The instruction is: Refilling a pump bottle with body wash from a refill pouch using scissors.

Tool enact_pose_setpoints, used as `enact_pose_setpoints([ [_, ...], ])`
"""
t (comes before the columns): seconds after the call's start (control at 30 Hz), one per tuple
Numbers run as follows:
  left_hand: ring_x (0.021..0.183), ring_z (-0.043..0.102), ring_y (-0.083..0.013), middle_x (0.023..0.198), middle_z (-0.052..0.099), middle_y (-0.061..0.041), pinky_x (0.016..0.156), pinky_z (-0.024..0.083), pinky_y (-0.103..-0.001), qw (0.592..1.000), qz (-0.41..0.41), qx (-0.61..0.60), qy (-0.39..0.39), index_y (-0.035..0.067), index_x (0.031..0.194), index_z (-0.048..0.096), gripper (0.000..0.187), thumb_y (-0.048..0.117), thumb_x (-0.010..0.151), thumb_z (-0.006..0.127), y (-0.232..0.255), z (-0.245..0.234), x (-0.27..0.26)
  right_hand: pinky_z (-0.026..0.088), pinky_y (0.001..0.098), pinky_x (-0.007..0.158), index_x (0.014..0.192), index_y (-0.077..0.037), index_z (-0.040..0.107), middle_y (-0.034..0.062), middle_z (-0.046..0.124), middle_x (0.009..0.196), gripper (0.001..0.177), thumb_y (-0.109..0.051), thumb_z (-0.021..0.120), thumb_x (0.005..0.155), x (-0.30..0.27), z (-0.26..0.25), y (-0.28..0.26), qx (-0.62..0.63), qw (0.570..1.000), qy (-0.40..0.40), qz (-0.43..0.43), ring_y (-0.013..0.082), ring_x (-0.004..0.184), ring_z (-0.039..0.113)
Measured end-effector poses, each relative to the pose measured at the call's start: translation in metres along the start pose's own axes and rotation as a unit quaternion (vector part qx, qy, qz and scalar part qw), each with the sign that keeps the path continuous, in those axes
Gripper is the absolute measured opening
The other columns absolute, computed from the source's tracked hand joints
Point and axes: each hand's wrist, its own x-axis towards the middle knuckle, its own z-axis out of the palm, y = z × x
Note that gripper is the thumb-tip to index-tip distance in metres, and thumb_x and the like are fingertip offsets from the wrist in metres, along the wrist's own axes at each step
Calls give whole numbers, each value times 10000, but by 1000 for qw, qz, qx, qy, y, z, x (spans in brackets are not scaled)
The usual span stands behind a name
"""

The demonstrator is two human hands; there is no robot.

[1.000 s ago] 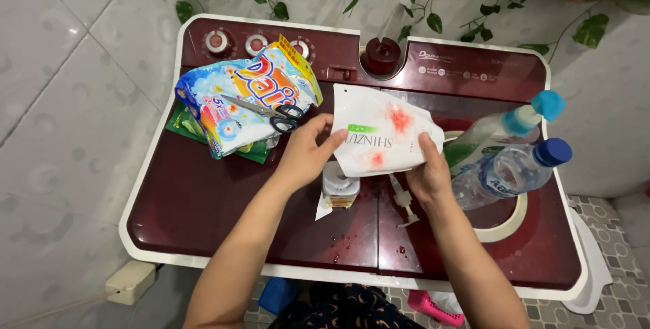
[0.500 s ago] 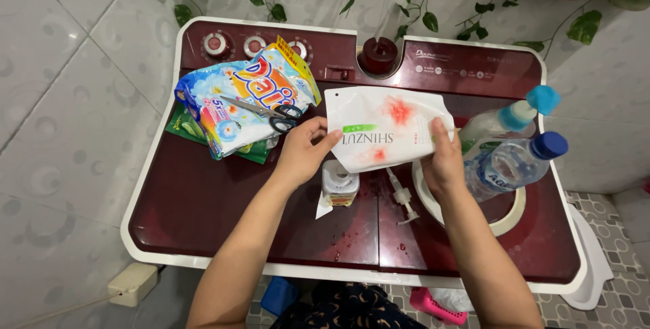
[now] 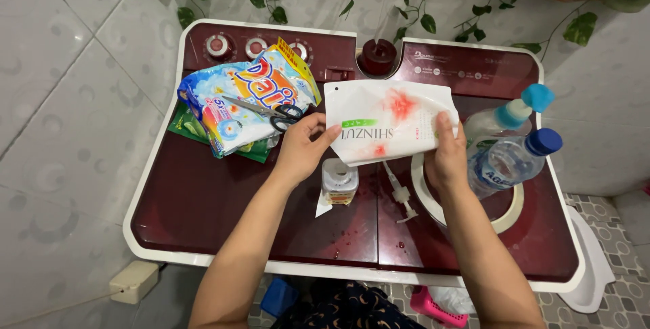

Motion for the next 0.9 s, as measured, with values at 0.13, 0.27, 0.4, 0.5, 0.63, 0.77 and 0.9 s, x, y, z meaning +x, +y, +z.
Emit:
enact_pose_setpoints([
  [0.13, 849, 673, -51, 923, 764, -32, 775, 528, -222, 1000, -2, -10, 0, -13, 1050, 689, 197, 170, 980, 697, -4, 0, 0, 510, 362, 1057, 1390, -42, 514, 89, 643, 1313, 440, -327, 599, 1065, 2, 0, 0, 4, 1000, -17, -6, 192, 1184, 638],
  [0.27, 852, 670, -50, 928, 764, -31, 773, 528, -221, 1000, -3, -23, -2, -15, 1056, 690, 200, 169, 979, 700, -11, 1, 1, 515, 363, 1057, 1380, -48, 516, 89, 646, 1315, 443, -337, 600, 1054, 2, 0, 0, -1, 1000, -10, 5, 191, 1185, 643],
  [0.4, 850, 677, -50, 929, 767, -31, 769, 529, -220, 1000, 1, -11, -3, -16, 1055, 689, 201, 170, 980, 700, -5, 3, 3, 511, 358, 1058, 1386, -49, 521, 83, 646, 1325, 444, -340, 595, 1058, 4, -2, 1, 1, 1000, -15, 2, 187, 1193, 641],
  [0.5, 863, 670, -49, 944, 763, -32, 781, 526, -219, 1000, -1, -24, -3, -16, 1068, 689, 201, 167, 985, 694, -6, 1, 2, 510, 355, 1059, 1391, -56, 521, 75, 645, 1325, 442, -335, 597, 1058, 4, 0, 1, 5, 1000, -13, 7, 182, 1196, 638],
  [0.63, 872, 670, -50, 952, 759, -32, 789, 529, -221, 999, 4, -33, -2, -21, 1065, 688, 200, 164, 991, 695, -12, -1, 2, 514, 355, 1055, 1392, -53, 527, 71, 647, 1323, 438, -333, 599, 1062, 5, 0, 3, 9, 1000, -21, 5, 184, 1192, 640],
  [0.77, 855, 667, -49, 939, 764, -28, 774, 529, -222, 1000, -8, -18, 3, -11, 1077, 694, 201, 164, 979, 698, -6, 2, 1, 515, 351, 1051, 1393, -53, 524, 71, 650, 1318, 439, -331, 593, 1061, 6, -2, 3, 10, 1000, -15, 4, 183, 1190, 641],
  [0.9, 856, 675, -53, 938, 767, -30, 775, 531, -224, 1000, -1, -4, 1, -14, 1063, 696, 192, 158, 979, 697, 0, 3, 0, 519, 350, 1049, 1387, -50, 520, 77, 653, 1310, 432, -327, 589, 1063, 5, -3, 1, 0, 1000, -10, 5, 183, 1184, 643],
])
